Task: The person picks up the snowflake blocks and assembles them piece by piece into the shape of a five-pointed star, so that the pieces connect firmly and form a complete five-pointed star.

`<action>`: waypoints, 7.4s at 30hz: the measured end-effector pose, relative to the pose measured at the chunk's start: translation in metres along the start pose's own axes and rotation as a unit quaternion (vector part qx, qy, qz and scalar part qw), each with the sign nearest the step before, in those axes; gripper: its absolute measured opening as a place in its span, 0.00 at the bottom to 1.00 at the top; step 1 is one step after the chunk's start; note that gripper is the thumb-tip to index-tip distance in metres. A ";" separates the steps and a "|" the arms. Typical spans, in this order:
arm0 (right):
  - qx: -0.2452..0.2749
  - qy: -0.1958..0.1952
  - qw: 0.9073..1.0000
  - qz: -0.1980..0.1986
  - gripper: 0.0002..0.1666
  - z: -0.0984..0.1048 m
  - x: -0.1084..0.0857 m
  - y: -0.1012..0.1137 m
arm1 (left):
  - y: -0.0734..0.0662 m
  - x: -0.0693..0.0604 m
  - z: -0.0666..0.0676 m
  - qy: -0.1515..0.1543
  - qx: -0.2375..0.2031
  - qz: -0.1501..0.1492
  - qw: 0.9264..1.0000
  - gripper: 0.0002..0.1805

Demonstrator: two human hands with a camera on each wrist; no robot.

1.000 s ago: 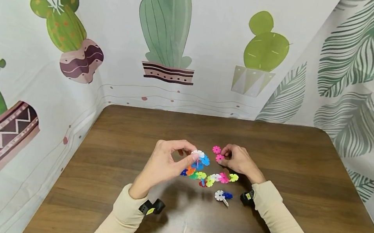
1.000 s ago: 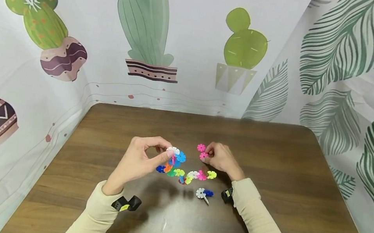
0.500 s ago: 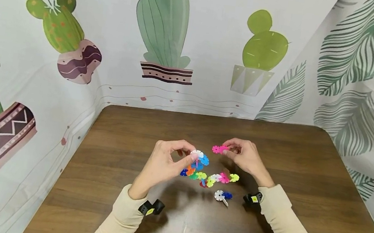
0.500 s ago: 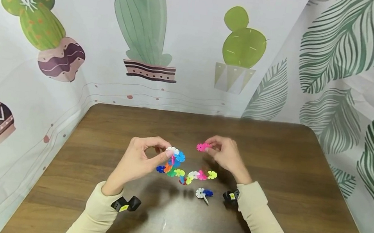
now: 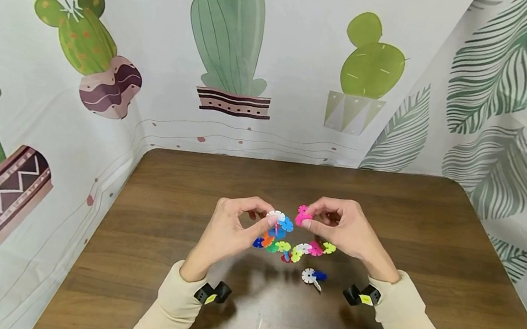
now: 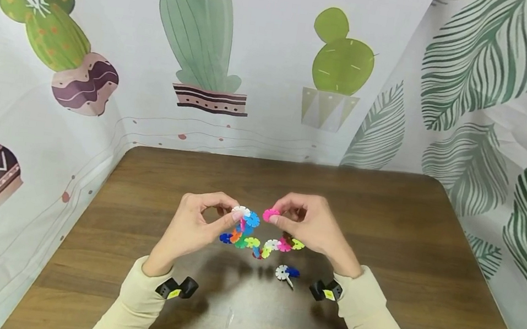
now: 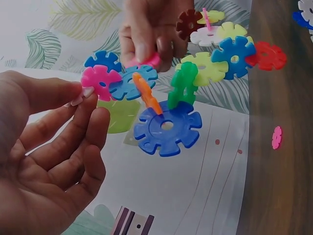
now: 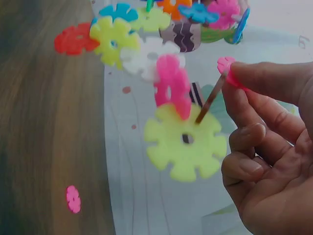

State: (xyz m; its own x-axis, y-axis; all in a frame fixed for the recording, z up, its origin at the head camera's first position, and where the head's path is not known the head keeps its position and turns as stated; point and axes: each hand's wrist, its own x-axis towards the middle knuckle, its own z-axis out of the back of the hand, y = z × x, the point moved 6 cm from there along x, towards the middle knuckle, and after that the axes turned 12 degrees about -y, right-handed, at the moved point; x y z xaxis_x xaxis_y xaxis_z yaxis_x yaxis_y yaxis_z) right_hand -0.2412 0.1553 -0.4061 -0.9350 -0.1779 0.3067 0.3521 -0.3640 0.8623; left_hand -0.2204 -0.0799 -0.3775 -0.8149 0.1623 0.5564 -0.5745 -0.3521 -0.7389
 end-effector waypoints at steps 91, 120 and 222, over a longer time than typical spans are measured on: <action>0.118 -0.118 0.985 -0.037 0.09 0.052 -0.007 -0.001 | 0.033 0.008 0.007 -0.052 -0.074 0.116 0.989 0.05; 0.259 -0.258 0.930 0.026 0.05 0.093 -0.014 0.032 | 0.132 0.012 -0.093 0.199 0.120 0.113 0.966 0.19; 0.233 -0.177 0.955 0.036 0.06 0.059 -0.008 0.042 | -0.049 0.047 -0.034 -0.044 -0.062 -0.070 0.995 0.06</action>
State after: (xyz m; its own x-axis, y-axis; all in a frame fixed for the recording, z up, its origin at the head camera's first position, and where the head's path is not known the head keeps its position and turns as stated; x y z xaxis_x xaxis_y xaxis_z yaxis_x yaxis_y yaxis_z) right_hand -0.2211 0.1955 -0.3481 -0.8934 0.1629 0.4186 0.4370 0.0997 0.8939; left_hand -0.2336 -0.0237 -0.3283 -0.7190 0.1183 0.6848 -0.6919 -0.2140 -0.6895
